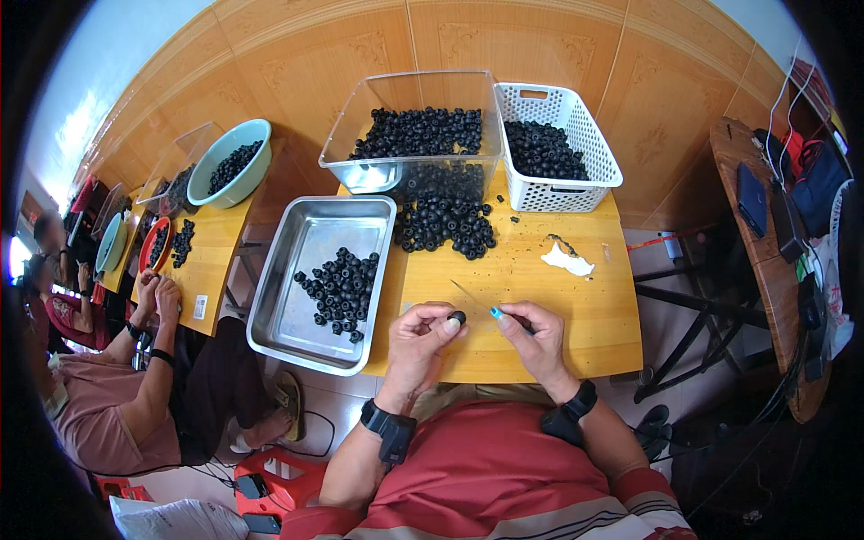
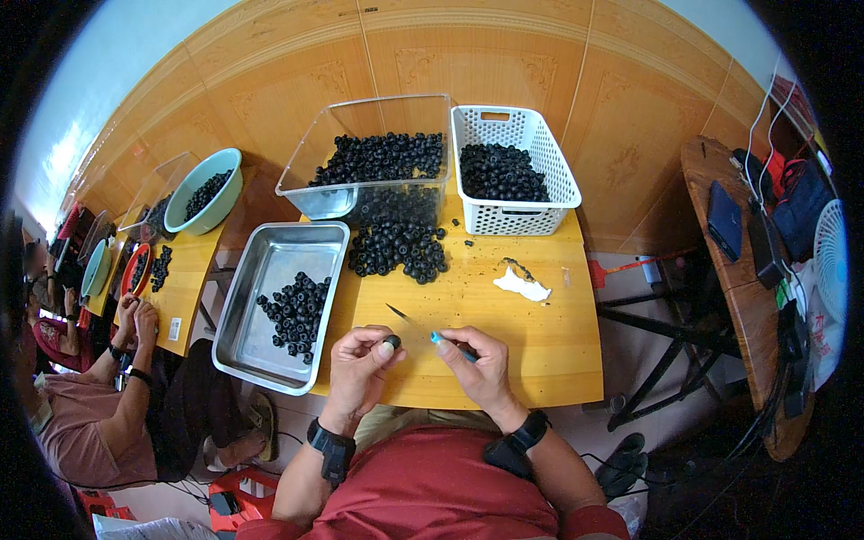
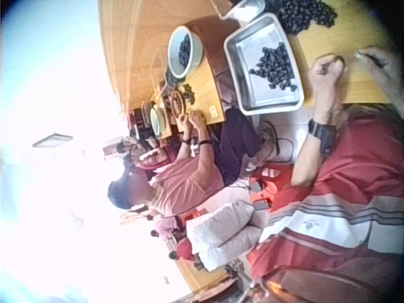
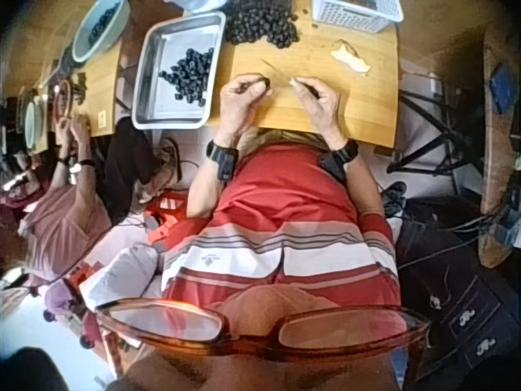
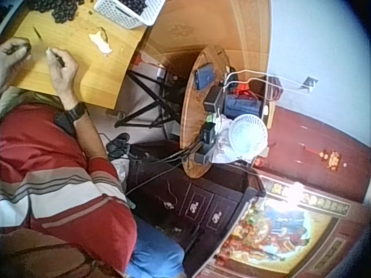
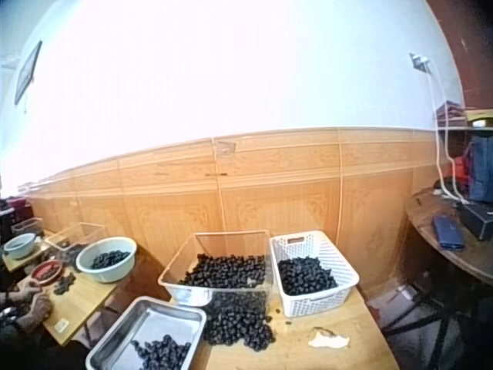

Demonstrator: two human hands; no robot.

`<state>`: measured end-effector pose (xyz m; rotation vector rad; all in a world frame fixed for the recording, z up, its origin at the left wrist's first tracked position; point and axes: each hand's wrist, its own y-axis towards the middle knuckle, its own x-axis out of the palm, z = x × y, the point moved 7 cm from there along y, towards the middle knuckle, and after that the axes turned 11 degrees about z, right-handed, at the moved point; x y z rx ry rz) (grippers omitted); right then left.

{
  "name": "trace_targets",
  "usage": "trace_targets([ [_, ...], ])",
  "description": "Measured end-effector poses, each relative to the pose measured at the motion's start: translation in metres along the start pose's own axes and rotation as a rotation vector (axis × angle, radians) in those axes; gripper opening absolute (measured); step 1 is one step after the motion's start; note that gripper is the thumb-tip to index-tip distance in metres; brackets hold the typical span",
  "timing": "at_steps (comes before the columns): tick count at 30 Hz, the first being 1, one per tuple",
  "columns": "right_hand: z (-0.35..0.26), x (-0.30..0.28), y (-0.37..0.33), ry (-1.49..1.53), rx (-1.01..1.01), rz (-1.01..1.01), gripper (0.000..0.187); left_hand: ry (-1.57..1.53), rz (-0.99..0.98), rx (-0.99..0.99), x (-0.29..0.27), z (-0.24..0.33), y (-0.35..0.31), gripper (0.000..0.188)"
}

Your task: Peeling and cleaning small black seeds or fruits using a small knife.

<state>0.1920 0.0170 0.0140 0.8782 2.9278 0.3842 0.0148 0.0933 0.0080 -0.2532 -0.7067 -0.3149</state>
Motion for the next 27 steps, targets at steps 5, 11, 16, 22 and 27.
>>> trace_targets([
  [5, 0.002, -0.001, 0.001, 0.031, 0.031, 0.006, 0.023, 0.099, -0.044, 0.121, 0.004, 0.007, -0.002, 0.020],
  [11, 0.009, -0.003, 0.001, 0.045, 0.030, 0.031, 0.023, 0.161, -0.052, 0.160, 0.002, 0.008, -0.001, 0.019],
  [16, 0.010, -0.004, 0.003, 0.020, 0.039, 0.028, 0.024, 0.211, 0.022, 0.145, -0.002, 0.009, 0.000, 0.018],
  [22, 0.007, -0.006, 0.003, 0.070, 0.069, 0.081, 0.027, 0.293, 0.106, 0.186, -0.016, 0.008, 0.006, 0.017],
  [27, 0.013, -0.009, 0.002, 0.068, 0.070, 0.090, 0.027, 0.376, 0.159, 0.208, -0.019, 0.011, 0.007, 0.015],
])
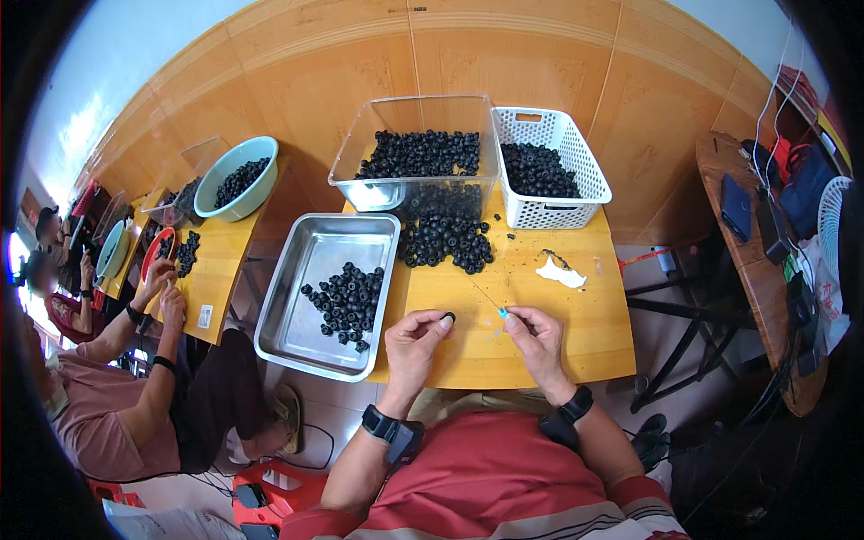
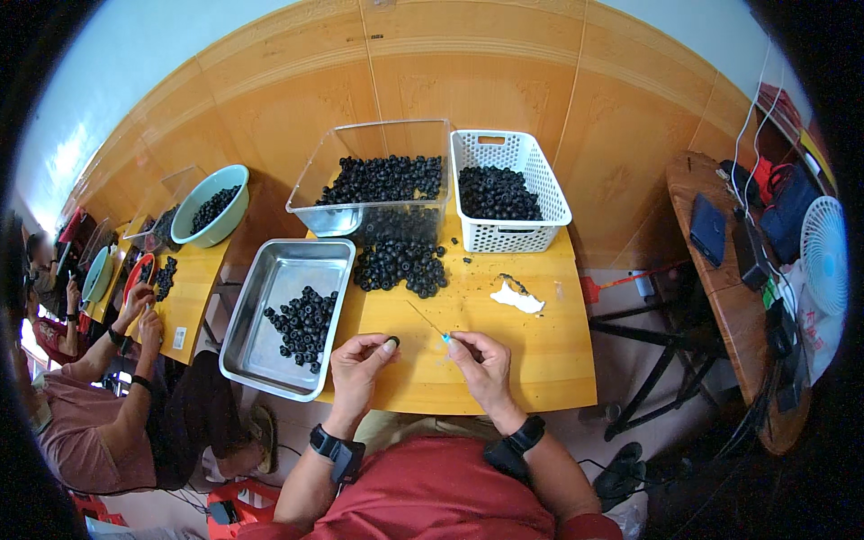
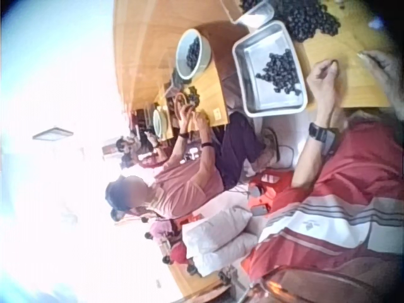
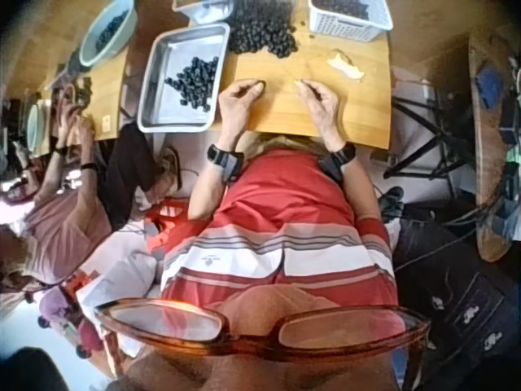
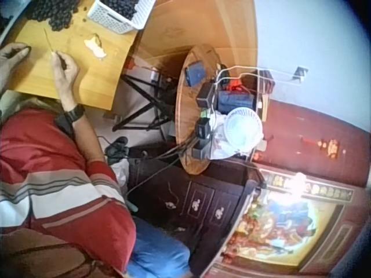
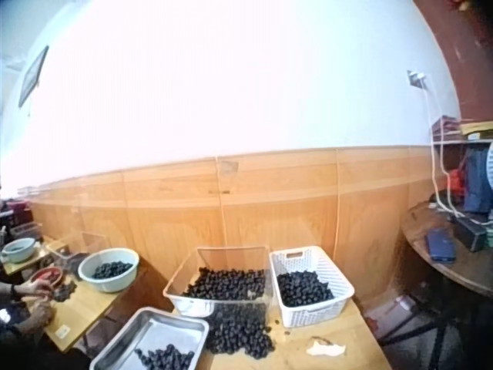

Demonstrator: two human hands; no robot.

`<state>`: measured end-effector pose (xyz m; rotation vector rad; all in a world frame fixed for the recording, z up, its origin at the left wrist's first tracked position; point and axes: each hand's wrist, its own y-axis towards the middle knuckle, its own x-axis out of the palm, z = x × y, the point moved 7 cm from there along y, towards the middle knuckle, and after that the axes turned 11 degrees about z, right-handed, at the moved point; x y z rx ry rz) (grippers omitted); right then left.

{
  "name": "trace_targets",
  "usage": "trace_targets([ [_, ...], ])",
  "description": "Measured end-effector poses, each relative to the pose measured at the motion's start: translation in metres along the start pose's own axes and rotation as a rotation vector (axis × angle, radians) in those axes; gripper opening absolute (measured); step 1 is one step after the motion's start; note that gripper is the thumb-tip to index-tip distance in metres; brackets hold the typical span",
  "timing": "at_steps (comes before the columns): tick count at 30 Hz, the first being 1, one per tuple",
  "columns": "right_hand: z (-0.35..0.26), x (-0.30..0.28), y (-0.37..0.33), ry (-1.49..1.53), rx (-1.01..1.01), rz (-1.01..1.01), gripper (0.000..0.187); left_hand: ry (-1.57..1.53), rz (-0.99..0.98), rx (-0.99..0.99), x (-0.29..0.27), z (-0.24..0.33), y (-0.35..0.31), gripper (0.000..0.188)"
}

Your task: Peeling and cleaning small black seeds or fruits using a small knife.

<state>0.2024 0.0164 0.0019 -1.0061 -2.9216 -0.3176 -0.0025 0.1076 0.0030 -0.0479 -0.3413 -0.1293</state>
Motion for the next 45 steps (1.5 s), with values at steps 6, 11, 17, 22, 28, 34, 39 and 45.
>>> trace_targets([
  [6, 0.007, -0.003, 0.000, 0.032, 0.054, 0.030, 0.025, 0.324, -0.001, 0.335, -0.003, 0.051, -0.003, 0.007],
  [11, 0.012, -0.002, 0.001, 0.043, 0.078, 0.022, 0.024, 0.606, 0.156, 0.713, -0.032, 0.117, 0.009, 0.012],
  [17, 0.011, 0.001, 0.001, 0.004, 0.051, 0.009, 0.023, 0.833, 0.188, 0.617, -0.058, 0.127, 0.031, 0.014],
  [22, 0.013, -0.001, 0.001, 0.010, 0.056, 0.007, 0.026, 0.816, 0.175, 0.665, -0.059, 0.126, 0.011, 0.013],
  [28, 0.008, 0.001, 0.001, -0.011, 0.047, -0.011, 0.026, 0.865, 0.166, 0.818, -0.051, 0.123, -0.014, 0.012],
  [34, 0.008, 0.001, 0.000, -0.003, 0.007, -0.003, 0.019, 0.837, 0.094, 0.866, -0.039, 0.108, -0.029, 0.011],
  [39, 0.004, -0.001, -0.001, 0.009, 0.017, 0.011, 0.020, 0.831, 0.031, 0.858, -0.024, 0.099, -0.041, 0.010],
  [45, -0.004, 0.000, 0.001, 0.017, 0.016, 0.014, 0.021, 0.847, -0.094, 0.858, -0.008, 0.083, -0.039, 0.006],
])
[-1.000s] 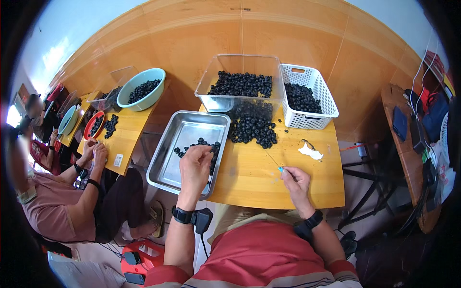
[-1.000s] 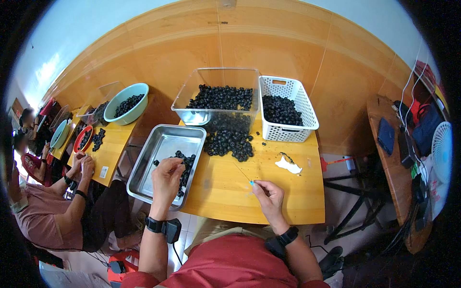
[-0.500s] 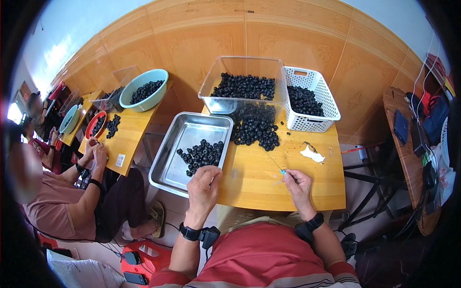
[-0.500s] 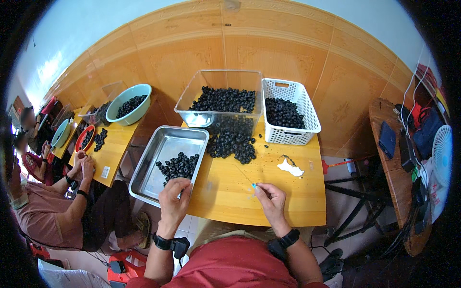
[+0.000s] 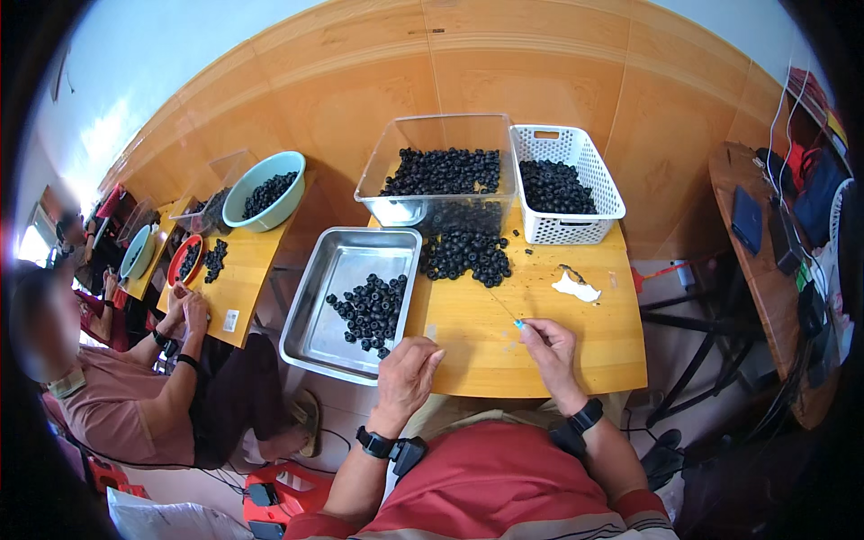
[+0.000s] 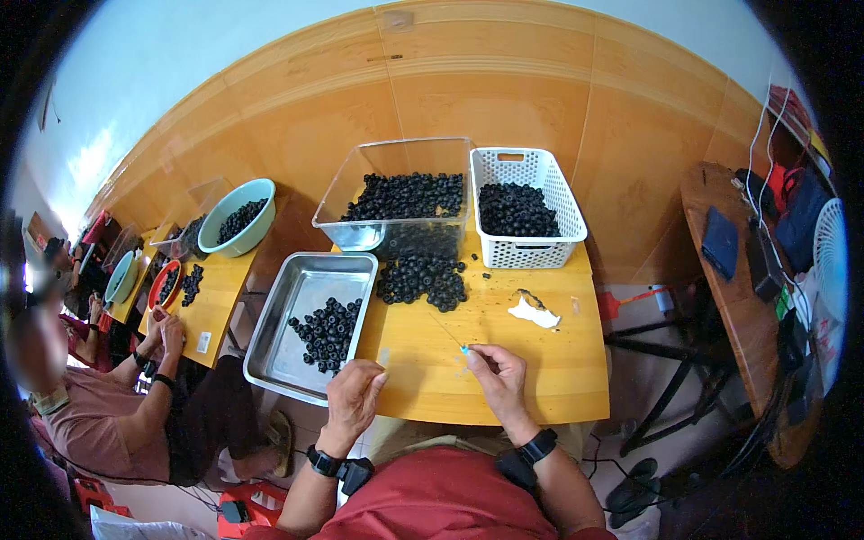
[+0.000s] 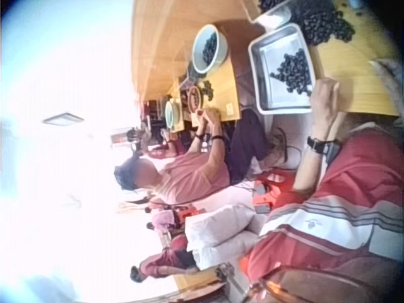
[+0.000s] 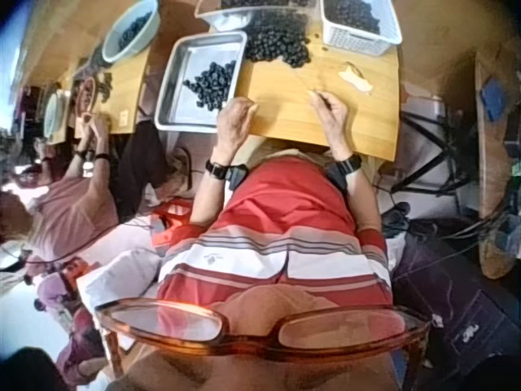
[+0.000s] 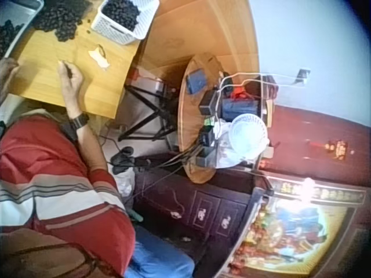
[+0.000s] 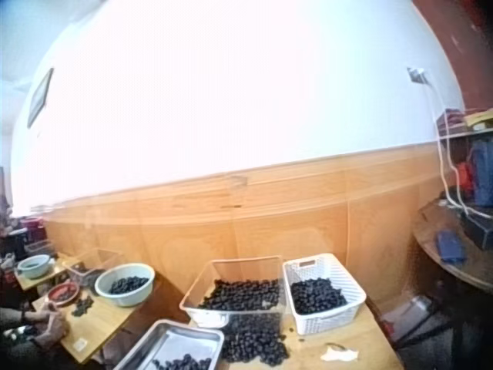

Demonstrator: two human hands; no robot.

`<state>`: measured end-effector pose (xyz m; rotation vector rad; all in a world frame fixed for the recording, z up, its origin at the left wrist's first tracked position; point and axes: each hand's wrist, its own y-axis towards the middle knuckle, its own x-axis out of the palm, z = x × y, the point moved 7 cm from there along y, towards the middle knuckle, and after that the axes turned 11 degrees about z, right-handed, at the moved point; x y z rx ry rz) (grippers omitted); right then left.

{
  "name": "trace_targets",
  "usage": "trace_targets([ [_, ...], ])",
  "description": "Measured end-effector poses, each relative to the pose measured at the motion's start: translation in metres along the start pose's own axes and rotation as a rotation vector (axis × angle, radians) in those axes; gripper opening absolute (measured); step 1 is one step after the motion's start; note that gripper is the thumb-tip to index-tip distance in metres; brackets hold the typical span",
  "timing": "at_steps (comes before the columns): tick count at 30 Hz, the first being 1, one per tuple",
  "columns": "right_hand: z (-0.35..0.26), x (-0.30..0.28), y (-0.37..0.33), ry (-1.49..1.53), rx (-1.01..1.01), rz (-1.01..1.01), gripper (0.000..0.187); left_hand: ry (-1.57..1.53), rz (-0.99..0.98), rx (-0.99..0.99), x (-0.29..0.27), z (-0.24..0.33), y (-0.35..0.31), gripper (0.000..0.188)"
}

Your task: Peeling and cleaning small black seeds or fruits using a small knife.

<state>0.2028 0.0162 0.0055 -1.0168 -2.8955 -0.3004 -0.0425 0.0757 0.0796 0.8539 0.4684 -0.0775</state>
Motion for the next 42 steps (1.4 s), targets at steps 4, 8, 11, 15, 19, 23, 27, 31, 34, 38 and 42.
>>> trace_targets([
  [4, 0.004, -0.004, 0.001, 0.016, 0.019, -0.009, 0.023, 0.065, -0.039, 0.009, 0.009, 0.002, -0.002, 0.011],
  [8, 0.004, -0.003, 0.002, 0.050, 0.019, -0.019, 0.023, 0.189, -0.053, 0.076, 0.013, 0.006, -0.005, 0.016],
  [11, 0.005, -0.002, 0.003, 0.057, 0.024, -0.029, 0.023, 0.241, -0.054, 0.088, 0.015, 0.007, -0.009, 0.018],
  [15, 0.003, -0.002, 0.001, 0.041, 0.023, -0.033, 0.023, 0.297, -0.017, 0.107, 0.012, 0.011, -0.017, 0.018],
  [19, 0.000, -0.002, 0.001, 0.052, 0.038, -0.038, 0.024, 0.323, 0.028, 0.118, 0.009, 0.014, -0.026, 0.018],
  [23, -0.001, -0.003, 0.000, 0.035, 0.030, -0.054, 0.025, 0.356, 0.094, 0.127, 0.003, 0.021, -0.023, 0.020],
  [27, 0.001, -0.003, -0.002, 0.034, 0.033, -0.057, 0.026, 0.409, 0.129, 0.200, 0.000, 0.022, -0.021, 0.022],
  [31, 0.008, -0.002, -0.002, 0.010, 0.065, -0.091, 0.023, 0.425, 0.124, 0.160, 0.003, 0.016, -0.024, 0.022],
  [34, 0.008, -0.001, -0.002, 0.012, 0.039, -0.071, 0.024, 0.461, 0.113, 0.152, 0.007, 0.016, -0.029, 0.021],
  [38, 0.006, 0.000, 0.000, 0.017, 0.064, -0.056, 0.028, 0.324, 0.055, 0.089, 0.022, 0.014, -0.022, 0.028],
  [42, 0.006, -0.001, 0.002, -0.012, 0.048, -0.036, 0.028, 0.274, 0.030, -0.050, 0.049, 0.000, 0.000, 0.055],
])
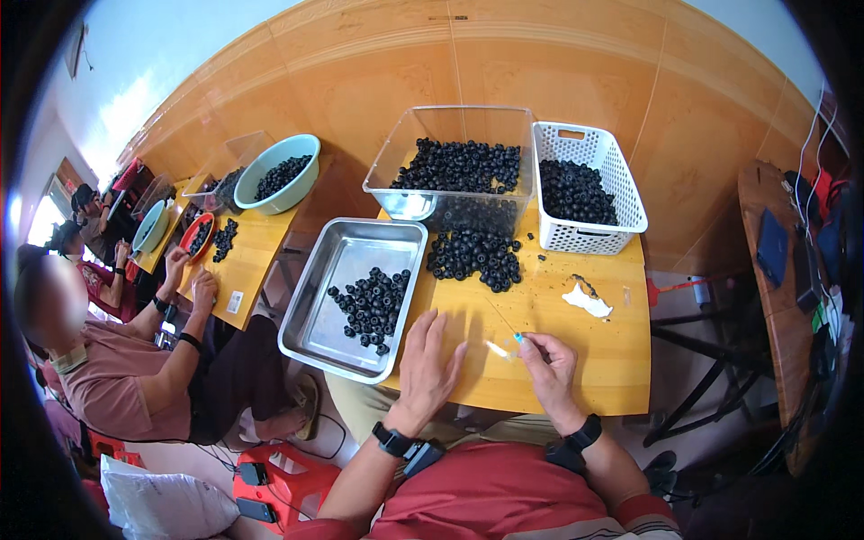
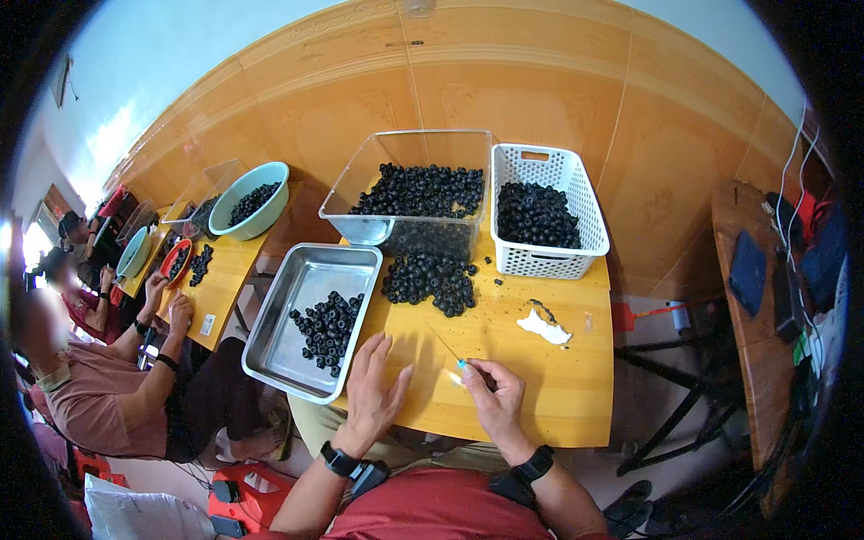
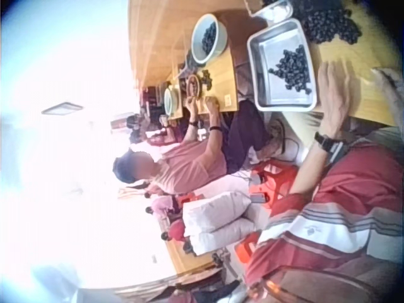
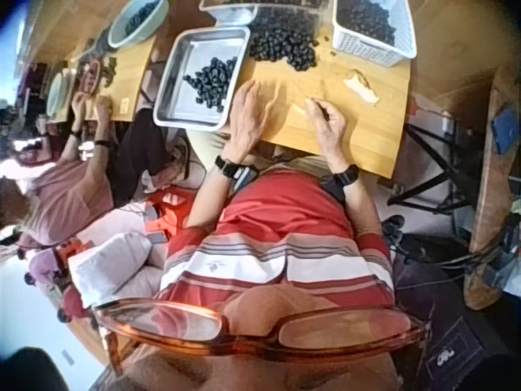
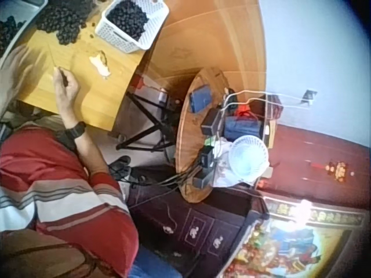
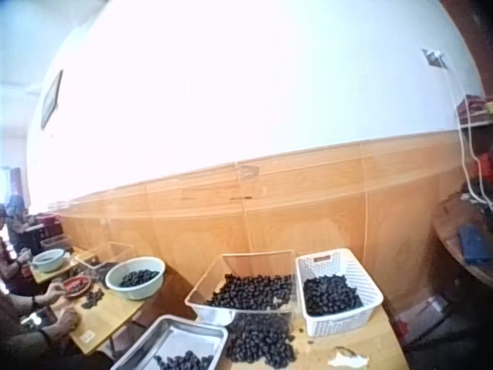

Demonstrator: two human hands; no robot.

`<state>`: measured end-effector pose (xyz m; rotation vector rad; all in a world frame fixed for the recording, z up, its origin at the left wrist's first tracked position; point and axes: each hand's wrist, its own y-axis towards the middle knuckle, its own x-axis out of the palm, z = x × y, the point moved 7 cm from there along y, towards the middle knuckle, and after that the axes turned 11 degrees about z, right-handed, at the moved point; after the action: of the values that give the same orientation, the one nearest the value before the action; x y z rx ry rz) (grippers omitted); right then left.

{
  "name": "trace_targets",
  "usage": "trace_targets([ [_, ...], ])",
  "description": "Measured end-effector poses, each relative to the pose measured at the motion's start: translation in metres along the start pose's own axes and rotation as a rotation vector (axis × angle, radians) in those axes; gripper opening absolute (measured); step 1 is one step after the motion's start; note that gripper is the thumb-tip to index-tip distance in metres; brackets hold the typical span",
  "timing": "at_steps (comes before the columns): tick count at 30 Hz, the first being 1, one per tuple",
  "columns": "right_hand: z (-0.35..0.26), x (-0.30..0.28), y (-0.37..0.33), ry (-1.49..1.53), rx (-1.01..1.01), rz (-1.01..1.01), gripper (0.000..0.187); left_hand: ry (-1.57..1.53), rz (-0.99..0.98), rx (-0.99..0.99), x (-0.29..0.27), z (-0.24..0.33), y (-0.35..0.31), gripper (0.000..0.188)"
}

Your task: Peeling and cleaning small black seeds or fruits using a small knife.

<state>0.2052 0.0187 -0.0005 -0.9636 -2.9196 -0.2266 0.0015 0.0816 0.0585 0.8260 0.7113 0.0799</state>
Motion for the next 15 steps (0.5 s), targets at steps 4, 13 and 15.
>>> trace_targets([
  [4, 0.002, 0.002, -0.001, -0.008, 0.021, 0.003, 0.027, 0.053, -0.027, -0.091, 0.041, -0.017, 0.027, 0.070],
  [13, 0.000, 0.003, -0.002, -0.042, 0.035, 0.007, 0.022, 0.146, -0.088, -0.253, 0.099, -0.057, 0.067, 0.084],
  [15, 0.002, 0.003, -0.002, -0.039, 0.028, 0.003, 0.022, 0.145, -0.131, -0.302, 0.106, -0.064, 0.071, 0.085],
])
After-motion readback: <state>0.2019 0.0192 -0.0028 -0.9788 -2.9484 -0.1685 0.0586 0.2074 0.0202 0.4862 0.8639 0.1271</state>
